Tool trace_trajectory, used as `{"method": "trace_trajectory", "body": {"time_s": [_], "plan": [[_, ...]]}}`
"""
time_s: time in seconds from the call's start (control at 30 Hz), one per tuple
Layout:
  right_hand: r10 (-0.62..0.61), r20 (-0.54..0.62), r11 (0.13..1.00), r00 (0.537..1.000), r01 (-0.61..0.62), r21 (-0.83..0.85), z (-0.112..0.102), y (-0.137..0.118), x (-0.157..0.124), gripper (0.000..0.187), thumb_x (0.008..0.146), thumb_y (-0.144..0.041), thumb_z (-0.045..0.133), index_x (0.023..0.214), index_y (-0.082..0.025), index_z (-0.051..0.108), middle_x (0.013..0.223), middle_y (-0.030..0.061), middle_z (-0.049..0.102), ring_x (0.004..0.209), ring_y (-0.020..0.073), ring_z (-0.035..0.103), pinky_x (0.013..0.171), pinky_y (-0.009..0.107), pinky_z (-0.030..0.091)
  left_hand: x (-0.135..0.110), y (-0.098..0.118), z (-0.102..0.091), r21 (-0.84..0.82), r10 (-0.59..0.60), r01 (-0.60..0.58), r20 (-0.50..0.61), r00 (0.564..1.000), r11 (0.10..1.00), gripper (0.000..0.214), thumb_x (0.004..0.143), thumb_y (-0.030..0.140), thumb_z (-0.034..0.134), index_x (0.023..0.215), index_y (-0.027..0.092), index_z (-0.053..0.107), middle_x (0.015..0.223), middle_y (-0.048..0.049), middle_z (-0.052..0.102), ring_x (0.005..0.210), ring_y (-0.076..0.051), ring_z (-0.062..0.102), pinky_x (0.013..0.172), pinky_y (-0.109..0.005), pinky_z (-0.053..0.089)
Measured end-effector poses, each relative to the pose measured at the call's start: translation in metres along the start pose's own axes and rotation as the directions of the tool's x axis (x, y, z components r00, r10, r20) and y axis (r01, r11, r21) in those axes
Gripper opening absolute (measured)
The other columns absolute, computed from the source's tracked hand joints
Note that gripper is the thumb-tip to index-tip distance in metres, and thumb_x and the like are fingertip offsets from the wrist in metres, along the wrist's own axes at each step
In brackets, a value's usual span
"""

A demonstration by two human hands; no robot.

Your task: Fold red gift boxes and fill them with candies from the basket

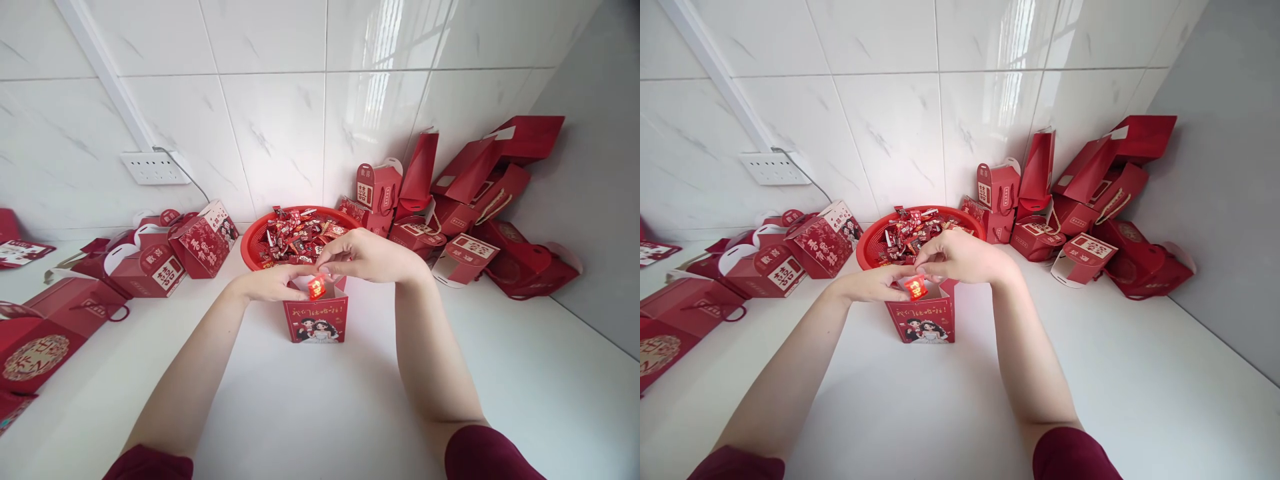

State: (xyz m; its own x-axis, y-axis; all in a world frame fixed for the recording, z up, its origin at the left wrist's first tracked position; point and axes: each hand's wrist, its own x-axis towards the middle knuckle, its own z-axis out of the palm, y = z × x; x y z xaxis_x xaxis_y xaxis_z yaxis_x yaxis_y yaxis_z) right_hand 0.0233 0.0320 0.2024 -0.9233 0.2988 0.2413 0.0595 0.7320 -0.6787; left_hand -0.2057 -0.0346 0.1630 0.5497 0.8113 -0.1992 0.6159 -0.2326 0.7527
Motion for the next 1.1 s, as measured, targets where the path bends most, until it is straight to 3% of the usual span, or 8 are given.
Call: {"method": "trace_trajectory", "body": {"time_s": [0.2, 0.43, 0.6, 0.67, 0.77, 0.8, 1.0, 1.1], "plan": [[0.088, -0.100, 0.990, 0.991, -0.099, -0.105, -0.005, 0.005, -0.005, 0.023, 0.092, -0.030, 0.054, 0.099, -0.019, 0.072, 0.096, 0.0031, 0.071, 0.085, 0.0179, 0.065, 0.075, 0.029, 0.048, -0.001, 0.004, -0.001, 0.074, 0.044, -0.042, -0.025, 0.999, 0.996, 0.049, 0.088, 0.035, 0.061, 0.136, 0.034, 0.054, 0.149, 0.0021, 0.047, 0.137, -0.024, 0.042, 0.101, -0.028, 0.045], [0.225, -0.039, 0.957, 0.973, -0.229, -0.179, -0.008, 0.002, -0.012, 0.027, 0.093, -0.034, 0.053, 0.109, -0.021, 0.070, 0.103, 0.0041, 0.070, 0.092, 0.0204, 0.064, 0.077, 0.030, 0.047, -0.002, 0.008, -0.001, 0.068, 0.070, -0.069, -0.016, 0.997, 0.995, 0.042, 0.091, 0.038, 0.059, 0.133, 0.036, 0.057, 0.151, 0.0027, 0.044, 0.142, -0.024, 0.036, 0.100, -0.027, 0.046], [0.288, -0.047, 0.937, 0.956, -0.292, -0.194, -0.008, 0.000, -0.014, 0.026, 0.093, -0.035, 0.053, 0.111, -0.023, 0.068, 0.102, 0.0033, 0.071, 0.089, 0.0200, 0.064, 0.074, 0.030, 0.047, -0.006, -0.010, -0.012, -0.023, 0.099, -0.111, -0.311, 0.945, 0.994, 0.041, 0.092, 0.045, 0.056, 0.131, 0.033, 0.057, 0.147, -0.0017, 0.048, 0.134, -0.023, 0.046, 0.105, -0.032, 0.043], [0.304, -0.068, 0.930, 0.950, -0.312, -0.192, -0.009, 0.000, -0.016, 0.024, 0.093, -0.035, 0.054, 0.110, -0.025, 0.068, 0.101, 0.0023, 0.071, 0.087, 0.0198, 0.064, 0.073, 0.031, 0.047, -0.007, -0.027, -0.027, 0.007, 0.005, -0.001, -0.547, 0.837, 1.000, 0.038, 0.093, 0.046, 0.051, 0.126, 0.030, 0.058, 0.138, -0.0027, 0.057, 0.124, -0.022, 0.055, 0.103, -0.033, 0.046], [0.322, -0.084, 0.928, 0.943, -0.332, -0.170, -0.013, 0.003, -0.022, 0.022, 0.092, -0.033, 0.054, 0.107, -0.025, 0.068, 0.101, 0.0018, 0.071, 0.087, 0.0200, 0.064, 0.071, 0.030, 0.047, -0.002, -0.058, -0.055, 0.134, -0.185, 0.451, -0.783, 0.593, 0.882, 0.033, 0.092, 0.037, 0.046, 0.116, 0.024, 0.063, 0.124, -0.0048, 0.067, 0.114, -0.022, 0.062, 0.101, -0.032, 0.046], [0.326, -0.091, 0.927, 0.941, -0.337, -0.165, -0.014, 0.005, -0.024, 0.022, 0.092, -0.033, 0.054, 0.107, -0.025, 0.068, 0.102, 0.0021, 0.071, 0.088, 0.0204, 0.064, 0.070, 0.030, 0.047, 0.003, -0.068, -0.064, 0.136, -0.236, 0.547, -0.798, 0.555, 0.826, 0.032, 0.089, 0.031, 0.047, 0.113, 0.021, 0.066, 0.122, -0.0078, 0.067, 0.114, -0.024, 0.062, 0.102, -0.034, 0.045], [0.352, -0.153, 0.909, 0.923, -0.377, -0.178, -0.022, 0.014, -0.032, 0.020, 0.091, -0.036, 0.056, 0.102, -0.025, 0.068, 0.100, 0.0029, 0.072, 0.087, 0.0220, 0.065, 0.068, 0.031, 0.048, 0.042, -0.098, -0.093, 0.188, -0.486, 0.763, -0.672, 0.559, 0.618, 0.010, 0.069, 0.025, 0.070, 0.076, 0.018, 0.073, 0.098, -0.0161, 0.074, 0.110, -0.043, 0.062, 0.097, -0.049, 0.043], [0.354, -0.159, 0.906, 0.922, -0.380, -0.184, -0.025, 0.016, -0.034, 0.021, 0.092, -0.038, 0.056, 0.102, -0.025, 0.068, 0.099, 0.0032, 0.072, 0.086, 0.0223, 0.065, 0.067, 0.031, 0.048, 0.056, -0.100, -0.095, 0.228, -0.535, 0.776, -0.609, 0.585, 0.588, 0.023, 0.081, 0.036, 0.069, 0.093, 0.016, 0.071, 0.107, -0.0129, 0.070, 0.112, -0.034, 0.061, 0.099, -0.051, 0.043]]}}
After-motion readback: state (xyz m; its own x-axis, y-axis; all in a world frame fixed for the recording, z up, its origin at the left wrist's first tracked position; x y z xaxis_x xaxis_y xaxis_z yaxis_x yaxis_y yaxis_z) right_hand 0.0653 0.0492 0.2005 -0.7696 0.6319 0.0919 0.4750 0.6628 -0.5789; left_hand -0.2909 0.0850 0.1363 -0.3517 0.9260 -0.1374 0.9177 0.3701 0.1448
